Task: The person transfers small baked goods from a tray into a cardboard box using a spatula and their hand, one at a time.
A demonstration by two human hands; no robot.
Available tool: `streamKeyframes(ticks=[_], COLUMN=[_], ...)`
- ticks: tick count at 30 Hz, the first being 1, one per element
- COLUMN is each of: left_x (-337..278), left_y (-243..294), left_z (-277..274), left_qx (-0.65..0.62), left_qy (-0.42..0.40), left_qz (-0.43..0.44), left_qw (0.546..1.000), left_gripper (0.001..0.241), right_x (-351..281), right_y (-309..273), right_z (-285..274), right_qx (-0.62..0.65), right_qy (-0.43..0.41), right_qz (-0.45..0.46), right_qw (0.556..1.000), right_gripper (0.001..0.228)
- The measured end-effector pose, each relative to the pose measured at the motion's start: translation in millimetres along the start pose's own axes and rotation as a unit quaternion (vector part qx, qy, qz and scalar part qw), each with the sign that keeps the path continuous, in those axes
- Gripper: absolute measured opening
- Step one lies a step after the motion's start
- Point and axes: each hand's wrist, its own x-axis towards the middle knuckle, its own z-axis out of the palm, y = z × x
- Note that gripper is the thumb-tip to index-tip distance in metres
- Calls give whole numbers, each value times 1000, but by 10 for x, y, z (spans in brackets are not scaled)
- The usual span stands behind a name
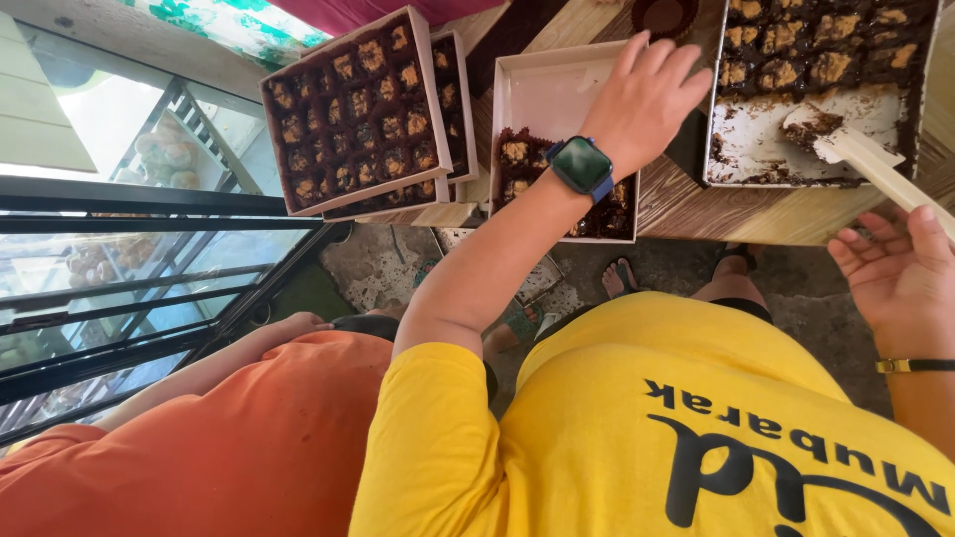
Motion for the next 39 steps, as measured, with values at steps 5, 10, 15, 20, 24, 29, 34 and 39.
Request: streamKeyframes(ticks=[5,10,15,20,24,29,34,39], left_x=[260,559,713,693,702,719,741,779], left_y=[137,585,822,840,802,681,580,564], left_z=[-45,14,254,413,199,-61,-136,-201], left_qx=[47,-6,25,69,55,65,71,97], left_qy=[66,43,72,155,111,91,114,130], left_qz=[54,67,95,112,102,89,99,101], left_qw=[995,997,993,979,987,990,986,982], left_gripper=[24,10,9,8,8,11,10,11], right_x=[-1018,-1384,-1419,-1414,-1380,-1182,-713,-479], right_y=[-442,-865,-869,-833,-851,-588,-90,-150], right_z=[857,1765,1975,1981,1818,1077,249,10], right_qx=[-95,-464,-480,-480,-475,-421,-2,-9], right_qy=[-110,-165,-158,-150,-189,-264,-153,-39], right_qz=[-106,-666,-676,-677,-658,-534,-44,-59], right_qw=[984,560,537,538,553,684,987,997], right_gripper=[24,76,63,53,68,52,19,32])
